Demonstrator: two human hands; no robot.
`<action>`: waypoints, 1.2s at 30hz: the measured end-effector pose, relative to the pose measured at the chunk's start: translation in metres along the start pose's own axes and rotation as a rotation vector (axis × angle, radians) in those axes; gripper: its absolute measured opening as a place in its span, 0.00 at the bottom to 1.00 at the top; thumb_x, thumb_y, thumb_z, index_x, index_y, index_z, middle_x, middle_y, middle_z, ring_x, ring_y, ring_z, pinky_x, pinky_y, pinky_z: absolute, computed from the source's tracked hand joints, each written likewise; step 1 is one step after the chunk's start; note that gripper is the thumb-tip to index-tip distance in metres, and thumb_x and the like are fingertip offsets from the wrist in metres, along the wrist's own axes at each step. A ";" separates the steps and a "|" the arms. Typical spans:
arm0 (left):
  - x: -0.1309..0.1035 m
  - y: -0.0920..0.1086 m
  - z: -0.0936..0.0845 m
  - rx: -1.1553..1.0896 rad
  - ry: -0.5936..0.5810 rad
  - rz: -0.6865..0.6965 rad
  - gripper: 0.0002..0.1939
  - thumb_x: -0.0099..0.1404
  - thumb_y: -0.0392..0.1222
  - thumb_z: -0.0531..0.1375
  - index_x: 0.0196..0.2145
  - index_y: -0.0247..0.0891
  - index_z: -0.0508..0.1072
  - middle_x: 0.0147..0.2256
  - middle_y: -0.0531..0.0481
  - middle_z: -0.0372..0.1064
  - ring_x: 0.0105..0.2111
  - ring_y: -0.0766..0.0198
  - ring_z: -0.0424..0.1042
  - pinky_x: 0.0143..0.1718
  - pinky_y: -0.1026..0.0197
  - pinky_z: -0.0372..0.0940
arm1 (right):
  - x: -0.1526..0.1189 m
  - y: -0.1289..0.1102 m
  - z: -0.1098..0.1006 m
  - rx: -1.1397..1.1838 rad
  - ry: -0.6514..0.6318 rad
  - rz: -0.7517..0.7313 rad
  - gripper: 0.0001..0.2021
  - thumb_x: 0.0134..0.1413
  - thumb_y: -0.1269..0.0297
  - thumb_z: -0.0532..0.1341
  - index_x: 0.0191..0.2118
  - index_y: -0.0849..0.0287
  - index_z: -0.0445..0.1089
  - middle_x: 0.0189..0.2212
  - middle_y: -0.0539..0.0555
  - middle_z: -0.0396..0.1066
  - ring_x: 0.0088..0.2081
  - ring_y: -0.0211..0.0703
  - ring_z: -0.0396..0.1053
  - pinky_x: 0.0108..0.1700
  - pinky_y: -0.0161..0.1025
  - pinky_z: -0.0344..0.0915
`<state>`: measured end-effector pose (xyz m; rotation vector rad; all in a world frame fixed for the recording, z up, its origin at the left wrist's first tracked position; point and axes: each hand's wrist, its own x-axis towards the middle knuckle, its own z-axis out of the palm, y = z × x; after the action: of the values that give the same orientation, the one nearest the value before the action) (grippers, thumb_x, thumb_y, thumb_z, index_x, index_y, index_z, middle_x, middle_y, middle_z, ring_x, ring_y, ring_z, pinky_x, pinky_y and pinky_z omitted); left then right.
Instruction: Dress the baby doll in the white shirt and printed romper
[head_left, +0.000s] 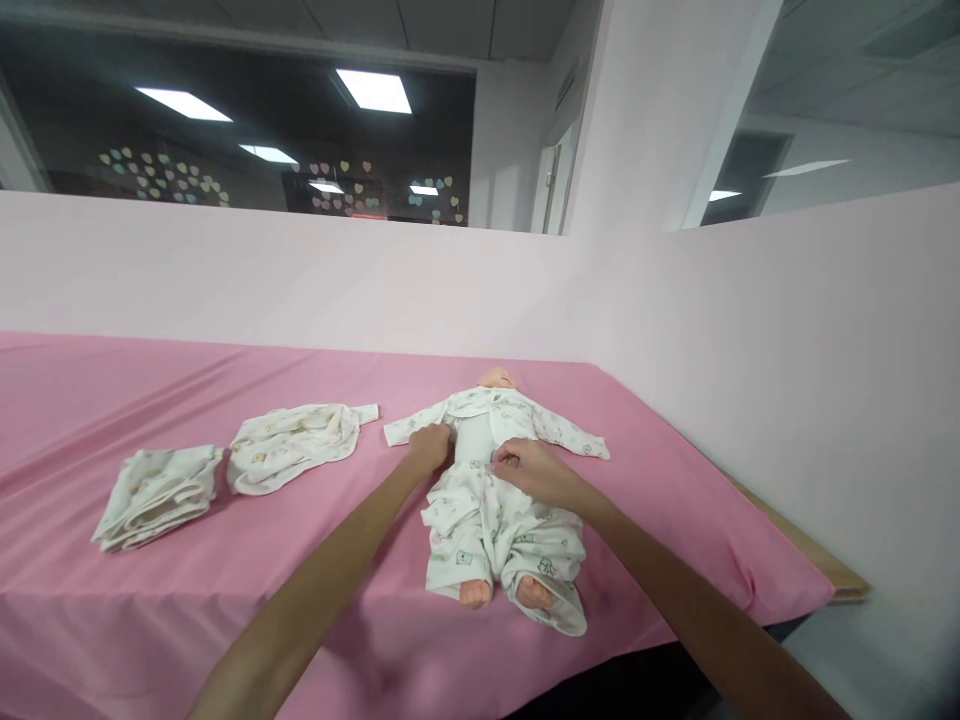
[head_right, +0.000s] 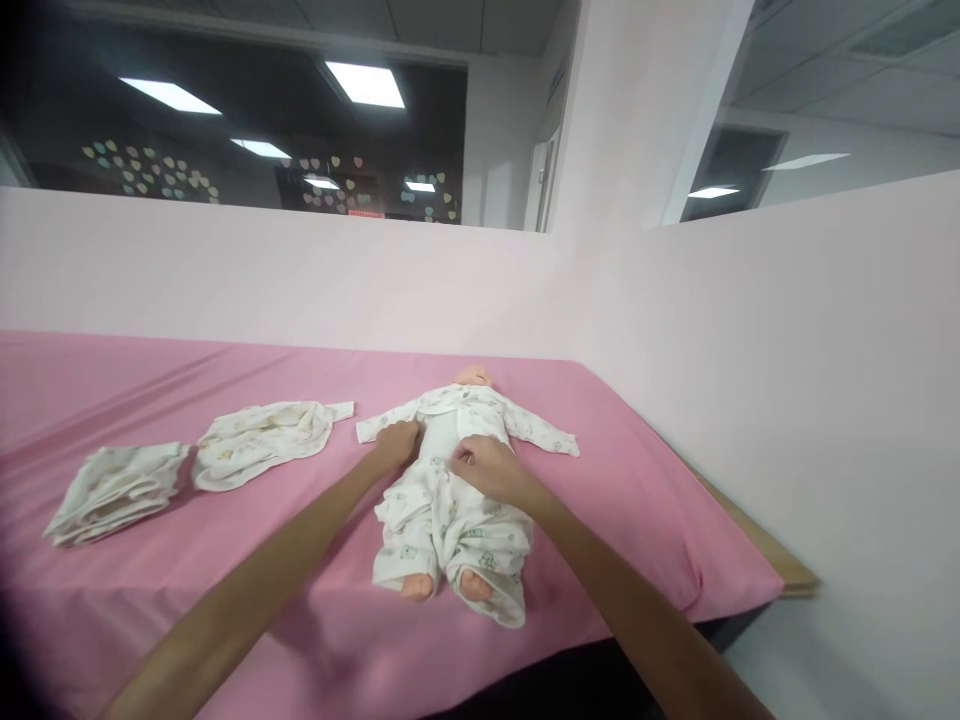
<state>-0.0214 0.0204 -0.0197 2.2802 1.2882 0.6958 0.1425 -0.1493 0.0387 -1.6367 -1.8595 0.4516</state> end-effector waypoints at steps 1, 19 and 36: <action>-0.005 0.000 -0.006 -0.013 0.013 0.012 0.07 0.60 0.34 0.57 0.24 0.37 0.69 0.34 0.38 0.73 0.41 0.46 0.72 0.42 0.52 0.61 | 0.000 -0.003 0.002 -0.035 -0.026 -0.018 0.09 0.55 0.57 0.61 0.31 0.55 0.74 0.33 0.53 0.75 0.34 0.44 0.68 0.35 0.38 0.59; -0.012 0.016 -0.028 -0.462 -0.084 0.141 0.21 0.60 0.60 0.59 0.26 0.39 0.62 0.25 0.56 0.56 0.26 0.66 0.55 0.28 0.63 0.51 | 0.049 0.029 -0.004 -0.022 0.388 0.018 0.11 0.58 0.57 0.55 0.28 0.56 0.66 0.27 0.49 0.68 0.32 0.42 0.63 0.36 0.38 0.56; 0.010 -0.018 -0.014 -1.035 -0.382 -0.112 0.18 0.52 0.51 0.71 0.32 0.32 0.78 0.34 0.41 0.78 0.37 0.57 0.75 0.43 0.57 0.68 | -0.007 0.095 -0.039 0.308 -0.141 0.224 0.10 0.54 0.58 0.61 0.35 0.57 0.76 0.39 0.54 0.76 0.46 0.52 0.70 0.51 0.48 0.64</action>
<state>-0.0373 0.0396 -0.0167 1.3766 0.6196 0.6295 0.2405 -0.1449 0.0080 -1.6382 -1.6108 0.9217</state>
